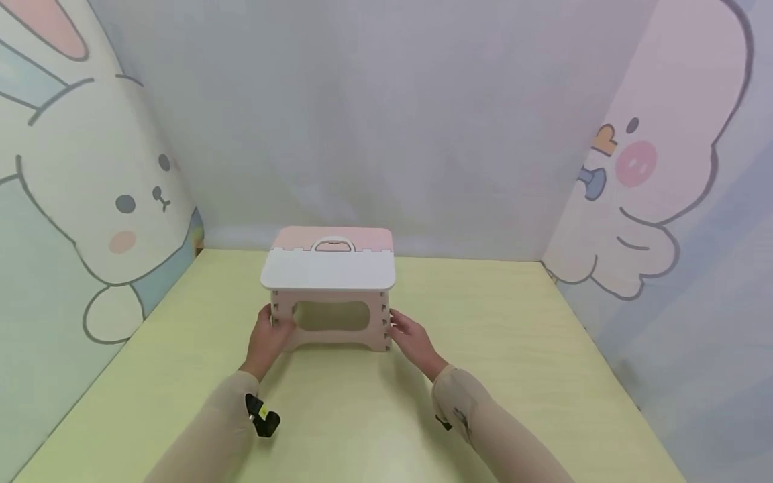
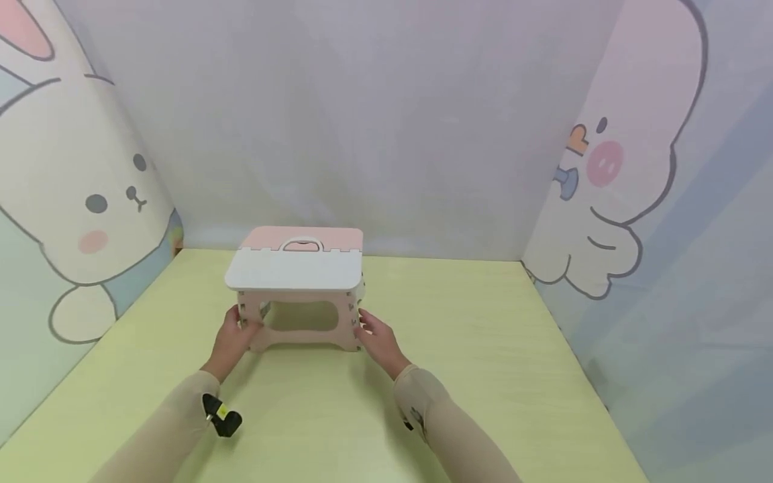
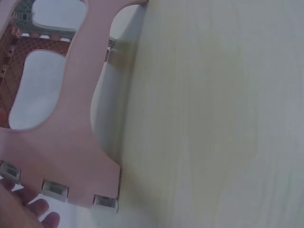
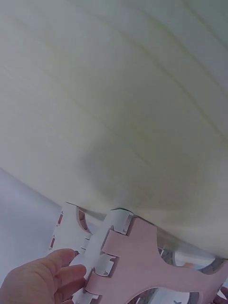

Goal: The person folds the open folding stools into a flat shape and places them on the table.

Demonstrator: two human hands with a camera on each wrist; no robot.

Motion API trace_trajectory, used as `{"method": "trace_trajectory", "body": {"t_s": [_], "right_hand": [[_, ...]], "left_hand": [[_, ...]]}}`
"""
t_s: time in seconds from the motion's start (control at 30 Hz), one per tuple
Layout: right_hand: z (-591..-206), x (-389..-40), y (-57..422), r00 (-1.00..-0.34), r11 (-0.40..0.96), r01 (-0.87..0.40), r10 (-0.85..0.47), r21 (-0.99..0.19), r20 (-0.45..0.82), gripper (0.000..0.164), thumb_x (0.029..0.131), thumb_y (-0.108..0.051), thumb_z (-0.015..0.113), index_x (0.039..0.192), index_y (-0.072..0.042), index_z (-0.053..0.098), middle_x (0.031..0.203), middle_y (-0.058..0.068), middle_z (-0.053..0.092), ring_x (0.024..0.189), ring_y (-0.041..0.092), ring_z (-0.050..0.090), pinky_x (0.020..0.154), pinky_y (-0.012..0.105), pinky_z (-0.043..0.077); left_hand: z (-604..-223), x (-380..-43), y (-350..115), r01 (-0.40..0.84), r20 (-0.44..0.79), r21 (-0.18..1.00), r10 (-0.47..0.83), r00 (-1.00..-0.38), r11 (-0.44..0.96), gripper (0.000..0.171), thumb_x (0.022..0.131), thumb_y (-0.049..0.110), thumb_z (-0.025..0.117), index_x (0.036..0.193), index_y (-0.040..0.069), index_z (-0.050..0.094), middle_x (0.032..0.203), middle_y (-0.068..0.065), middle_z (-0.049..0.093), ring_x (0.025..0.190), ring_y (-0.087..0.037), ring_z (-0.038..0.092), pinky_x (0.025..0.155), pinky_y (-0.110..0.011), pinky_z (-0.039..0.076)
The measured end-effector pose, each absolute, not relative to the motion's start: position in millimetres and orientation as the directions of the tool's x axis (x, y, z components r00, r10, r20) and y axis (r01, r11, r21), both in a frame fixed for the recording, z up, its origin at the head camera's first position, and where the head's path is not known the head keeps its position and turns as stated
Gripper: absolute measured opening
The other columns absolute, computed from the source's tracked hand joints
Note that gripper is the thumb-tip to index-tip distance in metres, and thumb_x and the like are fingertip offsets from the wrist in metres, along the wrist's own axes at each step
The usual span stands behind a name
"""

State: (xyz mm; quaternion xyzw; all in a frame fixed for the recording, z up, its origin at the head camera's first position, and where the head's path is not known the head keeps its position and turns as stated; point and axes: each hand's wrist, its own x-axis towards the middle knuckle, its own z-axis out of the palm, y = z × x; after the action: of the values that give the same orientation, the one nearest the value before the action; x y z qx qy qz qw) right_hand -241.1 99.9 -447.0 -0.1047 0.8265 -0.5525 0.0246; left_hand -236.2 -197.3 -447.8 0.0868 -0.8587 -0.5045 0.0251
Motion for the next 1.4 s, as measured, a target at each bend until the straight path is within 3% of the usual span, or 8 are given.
{"method": "trace_trajectory", "body": {"t_s": [0.13,0.23,0.43,0.63,0.87,1.4], "right_hand": [[-444,-245,93,-0.966,0.377,-0.192,-0.233,-0.906,0.108,0.047,0.097,-0.013,0.054,0.139,0.004,0.044,0.135,0.022,0.051,0.119,0.038,0.052,0.099,0.049,0.041],[-444,-248,90,-0.964,0.393,-0.197,-0.243,-0.898,0.105,0.049,0.097,-0.015,0.054,0.141,0.003,0.043,0.137,0.021,0.05,0.119,0.038,0.052,0.098,0.049,0.042],[-446,-247,92,-0.964,0.385,-0.193,-0.245,-0.903,0.102,0.052,0.096,-0.012,0.055,0.143,0.002,0.038,0.137,0.023,0.049,0.118,0.04,0.052,0.094,0.05,0.045],[-446,-246,100,-0.969,0.399,-0.197,-0.22,-0.896,0.114,0.053,0.094,-0.012,0.056,0.144,-0.001,0.04,0.134,0.022,0.053,0.117,0.039,0.053,0.094,0.049,0.045],[-445,-243,115,-0.97,0.414,-0.212,-0.203,-0.885,0.138,0.05,0.093,-0.01,0.055,0.141,-0.002,0.044,0.131,0.022,0.055,0.115,0.039,0.054,0.092,0.05,0.046],[-448,-227,156,-0.985,0.45,-0.173,-0.055,-0.876,0.166,0.044,0.095,-0.012,0.059,0.135,0.005,0.049,0.127,0.025,0.056,0.11,0.039,0.058,0.091,0.046,0.048]], "left_hand": [[-450,-240,-203,-0.16,-0.099,0.843,-0.146,-0.984,0.513,0.073,0.092,0.024,0.051,0.147,-0.008,0.014,0.146,-0.032,0.029,0.131,-0.047,0.032,0.105,-0.057,0.028],[-451,-242,-202,-0.16,-0.092,0.831,-0.152,-0.984,0.533,0.07,0.09,0.022,0.052,0.143,-0.011,0.02,0.142,-0.034,0.033,0.128,-0.048,0.036,0.104,-0.057,0.03],[-453,-247,-197,-0.141,-0.073,0.843,-0.148,-0.986,0.519,0.072,0.09,0.021,0.054,0.146,-0.008,0.019,0.144,-0.033,0.032,0.13,-0.047,0.034,0.105,-0.056,0.028],[-451,-248,-191,-0.098,-0.027,0.815,-0.131,-0.991,0.571,0.06,0.09,0.023,0.053,0.136,-0.011,0.037,0.135,-0.034,0.044,0.121,-0.047,0.045,0.099,-0.056,0.036],[-453,-244,-181,-0.07,-0.043,0.813,-0.06,-0.997,0.578,0.055,0.093,0.026,0.053,0.136,-0.007,0.042,0.135,-0.031,0.046,0.121,-0.045,0.047,0.098,-0.055,0.039],[-450,-226,-149,0.12,0.065,0.787,0.111,-0.992,0.605,0.046,0.087,0.015,0.057,0.125,-0.01,0.055,0.121,-0.028,0.059,0.111,-0.042,0.057,0.088,-0.05,0.048]]}}
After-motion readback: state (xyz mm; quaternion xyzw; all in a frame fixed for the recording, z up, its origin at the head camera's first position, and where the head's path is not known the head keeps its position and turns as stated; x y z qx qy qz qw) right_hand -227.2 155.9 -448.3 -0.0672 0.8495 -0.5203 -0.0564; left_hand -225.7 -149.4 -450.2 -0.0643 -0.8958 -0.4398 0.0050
